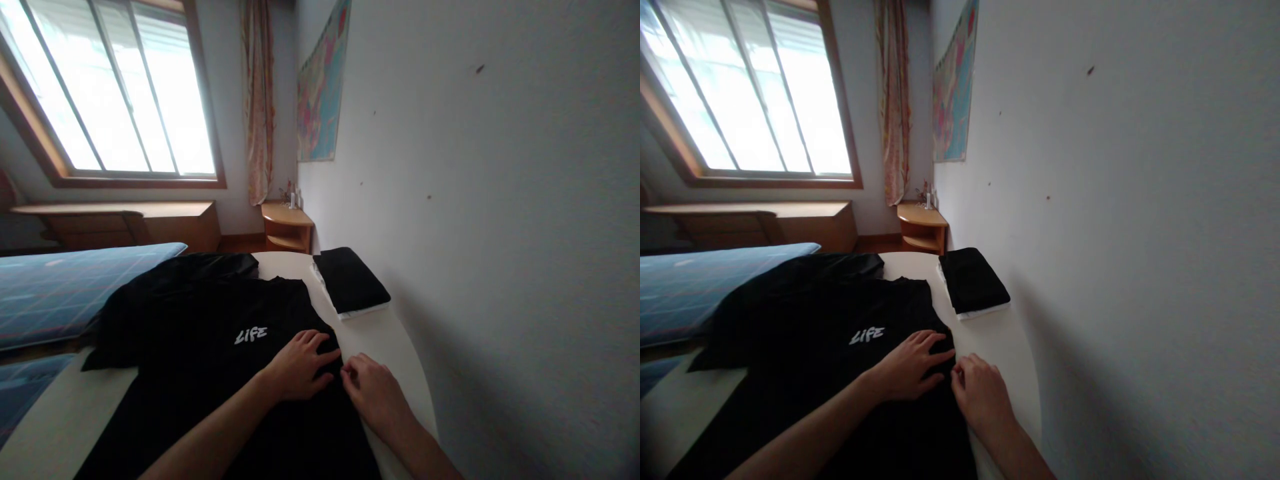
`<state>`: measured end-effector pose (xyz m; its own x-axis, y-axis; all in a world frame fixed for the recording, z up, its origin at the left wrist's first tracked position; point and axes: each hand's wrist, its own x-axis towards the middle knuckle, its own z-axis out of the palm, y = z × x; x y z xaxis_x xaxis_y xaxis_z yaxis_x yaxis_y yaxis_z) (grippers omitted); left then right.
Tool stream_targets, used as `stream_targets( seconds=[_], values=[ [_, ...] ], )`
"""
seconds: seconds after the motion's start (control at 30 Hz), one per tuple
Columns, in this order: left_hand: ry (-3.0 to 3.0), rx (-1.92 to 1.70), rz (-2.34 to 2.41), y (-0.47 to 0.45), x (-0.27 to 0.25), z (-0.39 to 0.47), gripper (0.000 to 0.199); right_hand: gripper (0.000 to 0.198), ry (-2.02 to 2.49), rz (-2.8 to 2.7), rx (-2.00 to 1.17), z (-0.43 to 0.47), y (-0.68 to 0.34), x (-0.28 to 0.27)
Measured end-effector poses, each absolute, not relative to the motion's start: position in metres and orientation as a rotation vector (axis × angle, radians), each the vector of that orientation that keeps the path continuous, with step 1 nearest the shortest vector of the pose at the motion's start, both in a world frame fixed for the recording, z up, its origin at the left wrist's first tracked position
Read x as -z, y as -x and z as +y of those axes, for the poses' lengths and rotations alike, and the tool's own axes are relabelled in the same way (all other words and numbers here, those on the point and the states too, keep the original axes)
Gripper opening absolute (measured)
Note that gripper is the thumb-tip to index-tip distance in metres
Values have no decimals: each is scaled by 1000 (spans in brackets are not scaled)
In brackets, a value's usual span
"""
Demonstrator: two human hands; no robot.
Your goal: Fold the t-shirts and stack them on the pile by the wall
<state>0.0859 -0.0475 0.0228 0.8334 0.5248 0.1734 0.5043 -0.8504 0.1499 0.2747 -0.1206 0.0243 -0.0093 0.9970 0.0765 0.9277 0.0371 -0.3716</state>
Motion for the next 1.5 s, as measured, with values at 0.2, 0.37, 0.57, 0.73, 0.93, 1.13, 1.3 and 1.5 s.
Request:
stream_targets(
  seconds=[0.2, 0.37, 0.57, 0.73, 0.93, 1.13, 1.3, 1.5],
  values=[
    [-2835, -284, 822, -84, -10, -69, 71, 20, 1900, -2001, -398, -89, -291, -30],
    [-2788, -269, 791, -88, -13, -76, 81, 33, 1627, -2080, -433, -54, -288, -29],
    [-2761, -292, 799, -91, -9, -79, 87, 32, 1710, -2166, -298, -28, -276, -30],
    [-2717, -265, 767, -93, -14, -84, 85, 17, 1879, -2016, -284, -18, -266, -29],
    [-2740, -237, 640, -89, -18, -105, 91, 18, 1813, -1990, -338, -10, -263, -20],
    [-2985, -217, 447, -84, 8, -121, 83, 19, 1740, -1973, -361, -10, -268, -17],
    [-3298, -437, 347, -86, 27, -133, 58, 22, 1682, -1969, -367, -13, -269, -16],
    [-3545, -816, 349, -103, 49, -149, 46, 22, 1626, -1996, -331, -15, -271, -14]
  ],
)
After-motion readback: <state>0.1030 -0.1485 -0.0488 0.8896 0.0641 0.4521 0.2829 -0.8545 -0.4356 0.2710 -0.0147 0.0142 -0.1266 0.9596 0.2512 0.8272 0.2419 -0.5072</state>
